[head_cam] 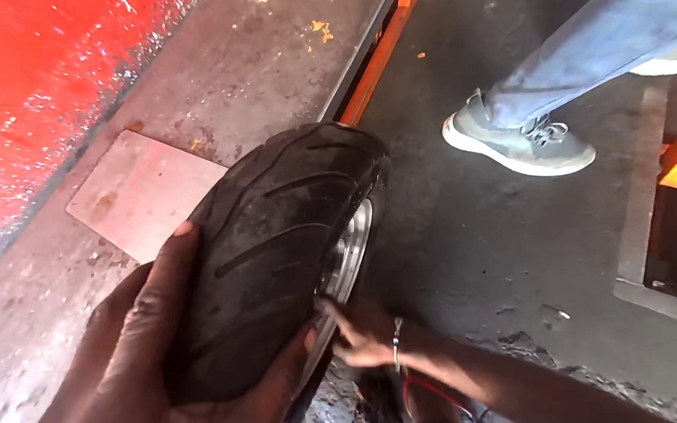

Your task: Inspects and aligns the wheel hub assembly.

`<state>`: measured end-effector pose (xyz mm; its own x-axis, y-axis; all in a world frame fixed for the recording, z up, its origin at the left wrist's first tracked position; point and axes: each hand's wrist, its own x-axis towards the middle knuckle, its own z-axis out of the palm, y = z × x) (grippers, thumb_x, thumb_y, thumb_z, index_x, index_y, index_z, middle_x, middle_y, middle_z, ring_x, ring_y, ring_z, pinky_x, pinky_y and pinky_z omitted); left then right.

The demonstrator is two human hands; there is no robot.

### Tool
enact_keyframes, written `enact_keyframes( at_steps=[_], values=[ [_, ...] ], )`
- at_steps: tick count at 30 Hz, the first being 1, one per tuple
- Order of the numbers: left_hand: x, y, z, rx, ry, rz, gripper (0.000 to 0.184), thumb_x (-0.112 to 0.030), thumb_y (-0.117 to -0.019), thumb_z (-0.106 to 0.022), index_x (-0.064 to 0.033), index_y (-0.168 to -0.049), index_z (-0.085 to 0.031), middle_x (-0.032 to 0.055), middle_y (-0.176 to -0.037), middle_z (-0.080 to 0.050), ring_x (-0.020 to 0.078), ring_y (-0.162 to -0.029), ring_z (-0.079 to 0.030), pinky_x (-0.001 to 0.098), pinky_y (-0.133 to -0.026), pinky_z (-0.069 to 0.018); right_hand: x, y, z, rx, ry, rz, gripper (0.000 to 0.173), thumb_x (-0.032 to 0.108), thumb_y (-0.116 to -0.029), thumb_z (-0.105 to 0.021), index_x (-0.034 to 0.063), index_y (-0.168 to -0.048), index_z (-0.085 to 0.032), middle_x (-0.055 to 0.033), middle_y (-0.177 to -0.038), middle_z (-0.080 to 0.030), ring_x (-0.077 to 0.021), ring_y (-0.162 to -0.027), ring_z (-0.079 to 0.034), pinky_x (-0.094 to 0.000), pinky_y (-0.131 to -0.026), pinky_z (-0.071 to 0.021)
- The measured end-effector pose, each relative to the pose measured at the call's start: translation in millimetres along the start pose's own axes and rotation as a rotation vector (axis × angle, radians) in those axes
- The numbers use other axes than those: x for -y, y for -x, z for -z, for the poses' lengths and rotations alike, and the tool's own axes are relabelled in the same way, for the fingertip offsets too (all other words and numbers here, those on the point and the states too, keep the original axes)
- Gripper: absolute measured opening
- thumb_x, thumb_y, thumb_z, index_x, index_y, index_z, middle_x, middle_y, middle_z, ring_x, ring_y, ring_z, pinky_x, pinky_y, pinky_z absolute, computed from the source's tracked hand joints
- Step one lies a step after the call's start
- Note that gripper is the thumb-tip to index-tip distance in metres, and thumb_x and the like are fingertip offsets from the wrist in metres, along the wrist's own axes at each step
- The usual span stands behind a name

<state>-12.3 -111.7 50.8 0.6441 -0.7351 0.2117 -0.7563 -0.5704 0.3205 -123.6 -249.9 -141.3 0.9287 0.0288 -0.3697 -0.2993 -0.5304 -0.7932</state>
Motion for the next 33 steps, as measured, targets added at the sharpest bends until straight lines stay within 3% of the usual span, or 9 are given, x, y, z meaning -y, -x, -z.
enact_keyframes(
  at_steps=[3, 7, 11, 14, 16, 20, 24, 28, 33],
  values=[
    [-2.6, -0.6, -1.2, -0.007, -0.005, 0.010, 0.105, -0.064, -0.0740, -0.081, 0.0021, -0.149, -0.047, 0.0318, -0.137, -0.056, 0.0331, -0.120, -0.061, 0.0466, -0.100, -0.0506, -11.9, -6.5, -5.9, -0.118, 0.215, -0.063, 0.084, 0.020, -0.0846, -0.073, 0.0058, -0.158, -0.036, -0.0202, -0.132, -0.066, -0.0399, -0.112, -0.065, -0.0562, -0.094, -0.0497],
    [-3.2, -3.3, -3.8, -0.040, -0.034, 0.008, 0.102, -0.067, -0.0740, -0.078, -0.0019, -0.149, -0.051, 0.0294, -0.135, -0.059, 0.0337, -0.118, -0.062, 0.0487, -0.096, -0.0509, 33.2, 8.5, -0.2, 0.063, -0.353, -0.097, 0.085, 0.021, -0.0896, -0.072, 0.0026, -0.158, -0.026, -0.0252, -0.123, -0.065, -0.0387, -0.109, -0.065, -0.0568, -0.095, -0.0504],
    [-4.5, -2.0, -5.8, -0.043, -0.027, 0.016, 0.103, -0.066, -0.0735, -0.078, -0.0020, -0.149, -0.050, 0.0296, -0.135, -0.059, 0.0340, -0.117, -0.062, 0.0499, -0.095, -0.0507, -16.3, -9.0, 1.9, -0.038, 0.247, -0.072, 0.079, 0.017, -0.0887, -0.071, 0.0052, -0.158, -0.036, -0.0202, -0.138, -0.062, -0.0392, -0.119, -0.061, -0.0561, -0.098, -0.0460],
    [-4.2, -5.4, -7.8, -0.095, -0.033, -0.010, 0.100, -0.065, -0.0731, -0.078, -0.0022, -0.147, -0.054, 0.0292, -0.131, -0.061, 0.0344, -0.113, -0.063, 0.0503, -0.093, -0.0508, 18.0, -0.2, -5.7, 0.000, -0.109, -0.138, 0.087, 0.026, -0.0897, -0.071, 0.0018, -0.160, -0.026, -0.0216, -0.129, -0.065, -0.0355, -0.111, -0.067, -0.0541, -0.095, -0.0523],
    [-5.3, -5.4, -8.8, -0.097, -0.041, -0.002, 0.098, -0.066, -0.0740, -0.077, -0.0043, -0.147, -0.054, 0.0288, -0.131, -0.061, 0.0346, -0.112, -0.063, 0.0508, -0.091, -0.0507, 25.5, 4.7, -1.5, 0.072, -0.340, -0.100, 0.085, 0.021, -0.0918, -0.071, 0.0028, -0.159, -0.024, -0.0216, -0.138, -0.060, -0.0333, -0.113, -0.065, -0.0518, -0.097, -0.0515],
    [-8.3, -0.3, -10.0, -0.084, -0.054, -0.038, 0.100, -0.066, -0.0750, -0.077, -0.0029, -0.149, -0.051, 0.0297, -0.132, -0.060, 0.0363, -0.113, -0.063, 0.0511, -0.092, -0.0513, -12.0, -4.9, -1.5, -0.047, 0.157, -0.066, 0.077, 0.021, -0.0881, -0.072, 0.0019, -0.155, -0.039, -0.0224, -0.131, -0.065, -0.0376, -0.116, -0.064, -0.0562, -0.095, -0.0488],
    [-12.7, 0.3, -7.1, -0.076, -0.063, -0.063, 0.098, -0.066, -0.0761, -0.076, -0.0038, -0.148, -0.053, 0.0342, -0.131, -0.059, 0.0408, -0.111, -0.063, 0.0532, -0.089, -0.0518, 31.3, 14.3, -2.7, 0.060, -0.282, -0.098, 0.088, 0.021, -0.0900, -0.073, 0.0014, -0.159, -0.023, -0.0279, -0.126, -0.063, -0.0413, -0.110, -0.064, -0.0582, -0.095, -0.0495],
    [-14.8, 4.6, -5.9, -0.027, -0.077, -0.062, 0.101, -0.066, -0.0759, -0.077, -0.0002, -0.148, -0.051, 0.0361, -0.133, -0.056, 0.0425, -0.113, -0.062, 0.0535, -0.092, -0.0504, -17.8, -2.2, 7.1, 0.009, 0.187, -0.048, 0.080, 0.020, -0.0906, -0.070, 0.0024, -0.159, -0.032, -0.0261, -0.138, -0.060, -0.0409, -0.125, -0.059, -0.0568, -0.105, -0.0432],
    [-16.8, -5.4, -3.5, -0.013, -0.065, -0.067, 0.100, -0.064, -0.0768, -0.077, 0.0010, -0.148, -0.051, 0.0376, -0.132, -0.056, 0.0451, -0.111, -0.063, 0.0548, -0.089, -0.0522, 31.9, 20.7, -3.9, -0.056, -0.473, -0.113, 0.084, 0.013, -0.0899, -0.074, -0.0017, -0.158, -0.027, -0.0308, -0.134, -0.058, -0.0393, -0.114, -0.062, -0.0537, -0.099, -0.0474]
  ],
)
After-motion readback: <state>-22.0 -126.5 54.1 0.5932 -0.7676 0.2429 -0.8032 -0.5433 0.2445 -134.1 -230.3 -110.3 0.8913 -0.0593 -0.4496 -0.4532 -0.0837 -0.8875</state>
